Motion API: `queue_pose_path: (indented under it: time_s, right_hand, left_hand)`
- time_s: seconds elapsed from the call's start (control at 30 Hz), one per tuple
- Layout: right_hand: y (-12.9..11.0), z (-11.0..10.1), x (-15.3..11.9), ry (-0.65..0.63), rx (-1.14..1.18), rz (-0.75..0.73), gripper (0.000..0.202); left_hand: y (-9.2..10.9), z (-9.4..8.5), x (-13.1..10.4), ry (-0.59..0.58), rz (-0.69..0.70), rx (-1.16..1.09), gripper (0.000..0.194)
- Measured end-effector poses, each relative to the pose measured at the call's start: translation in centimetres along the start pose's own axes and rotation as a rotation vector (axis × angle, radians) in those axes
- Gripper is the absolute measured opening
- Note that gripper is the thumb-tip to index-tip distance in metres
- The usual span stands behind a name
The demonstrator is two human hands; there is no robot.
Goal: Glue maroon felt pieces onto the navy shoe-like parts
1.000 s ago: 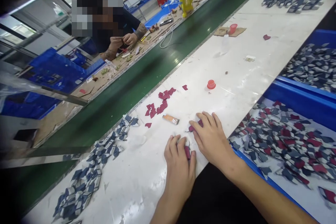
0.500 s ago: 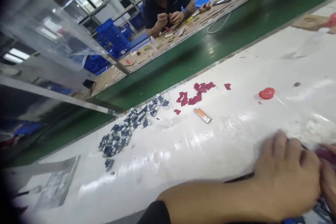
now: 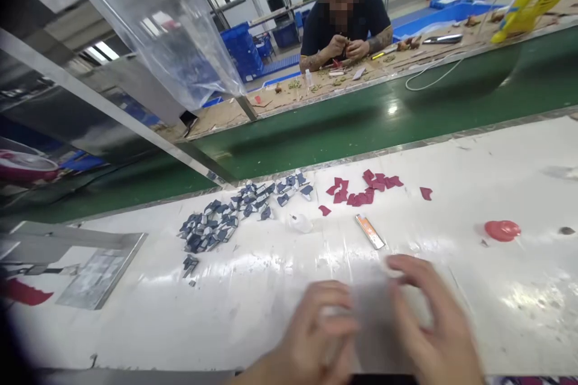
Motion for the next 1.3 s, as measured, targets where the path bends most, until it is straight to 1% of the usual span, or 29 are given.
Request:
queue_pose_path:
  time_s: [0.03,0.07,0.1,0.13,0.17,0.2,0.23,0.3,0.33,0.4,0.43,0.5,0.57,0.67,0.73,0.83,0.87,0.97,1.07,1.13,1.2,1.3]
  right_hand:
    - [-1.4,2.1,0.7,-0.062,0.039,0.005,0.028]
    - [-2.7,4.5,1.4,-0.149,0.078,0.003,0.031]
    - [-4.0,7.0,2.3,-0.212,0.107,-0.010,0.039]
    - [-5.0,9.3,3.1,-0.254,0.123,-0.003,0.050]
    - [-5.7,11.3,3.8,-0.280,0.131,-0.009,0.059]
    - [-6.1,13.0,4.3,-0.308,0.124,-0.011,0.058]
    - [-6.2,14.2,4.5,-0.320,0.117,-0.010,0.052]
    - [-5.7,15.4,4.4,-0.313,0.108,-0.019,0.036]
    - [-5.3,15.5,4.1,-0.295,0.113,-0.029,0.029]
    - [-4.6,15.3,3.5,-0.258,0.132,-0.048,0.025]
    - [-4.3,15.1,3.2,-0.244,0.141,-0.049,0.025]
    - [-4.0,14.9,3.0,-0.223,0.153,-0.029,0.024]
    - [-3.8,15.2,3.1,-0.184,0.151,-0.003,0.021]
    - [-3.4,16.0,3.2,-0.138,0.146,-0.002,0.020]
    - [-2.9,16.8,3.1,-0.135,0.153,-0.007,0.023]
    - [-2.2,17.9,3.1,-0.107,0.185,0.023,0.022]
    - [-2.0,18.2,3.1,-0.094,0.199,0.039,0.022]
    - [-1.9,18.2,3.2,-0.046,0.240,0.055,0.021]
    - [-2.0,17.8,3.3,-0.004,0.277,0.014,0.019]
    - [-1.8,17.7,3.5,0.017,0.298,-0.009,0.021]
    - [-1.8,17.4,3.7,0.037,0.317,-0.016,0.024]
    - [-2.4,15.9,4.1,0.052,0.327,0.008,0.025]
  left_hand:
    - [-1.6,-3.0,-0.2,0.002,-0.058,0.067,0.024]
    - [-3.2,-5.5,-0.3,0.002,-0.116,0.171,0.026]
    - [-5.0,-7.6,-0.3,0.027,-0.185,0.293,0.027]
    - [-6.8,-9.0,-0.1,0.043,-0.243,0.423,0.024]
    - [-8.7,-9.8,0.2,0.030,-0.302,0.534,0.023]
    - [-10.5,-10.1,0.7,-0.006,-0.351,0.608,0.026]
    - [-12.4,-10.1,1.2,-0.024,-0.378,0.632,0.030]
    - [-15.7,-9.3,2.6,-0.081,-0.428,0.648,0.049]
    - [-17.0,-8.8,3.4,-0.128,-0.447,0.653,0.059]
    - [-19.2,-7.8,4.9,-0.231,-0.447,0.667,0.075]
    - [-20.1,-7.4,5.7,-0.272,-0.431,0.671,0.078]
    - [-21.3,-6.7,7.0,-0.319,-0.387,0.669,0.076]
    - [-22.0,-6.1,7.8,-0.352,-0.343,0.662,0.067]
    - [-21.9,-5.5,8.2,-0.372,-0.258,0.659,0.051]
    - [-21.3,-5.2,7.9,-0.342,-0.198,0.671,0.042]
    - [-20.7,-4.7,6.6,-0.267,-0.097,0.687,0.023]
    - [-20.6,-4.6,6.0,-0.228,-0.041,0.722,0.022]
    - [-20.2,-4.6,4.4,-0.194,0.067,0.767,0.023]
    - [-19.6,-4.9,3.0,-0.173,0.121,0.788,0.024]
    - [-19.2,-5.1,2.1,-0.182,0.146,0.789,0.025]
    - [-18.6,-5.1,1.4,-0.199,0.148,0.769,0.026]
    - [-17.0,-4.8,0.6,-0.167,0.045,0.730,0.027]
Point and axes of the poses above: each hand's wrist, its own x-axis towards the middle knuckle, its own z-axis out of the palm, y = z × x, the point moved 1 cm from there along x, towards the middle knuckle, and after that the axes turned 3 degrees about z, right-handed, at the moved point
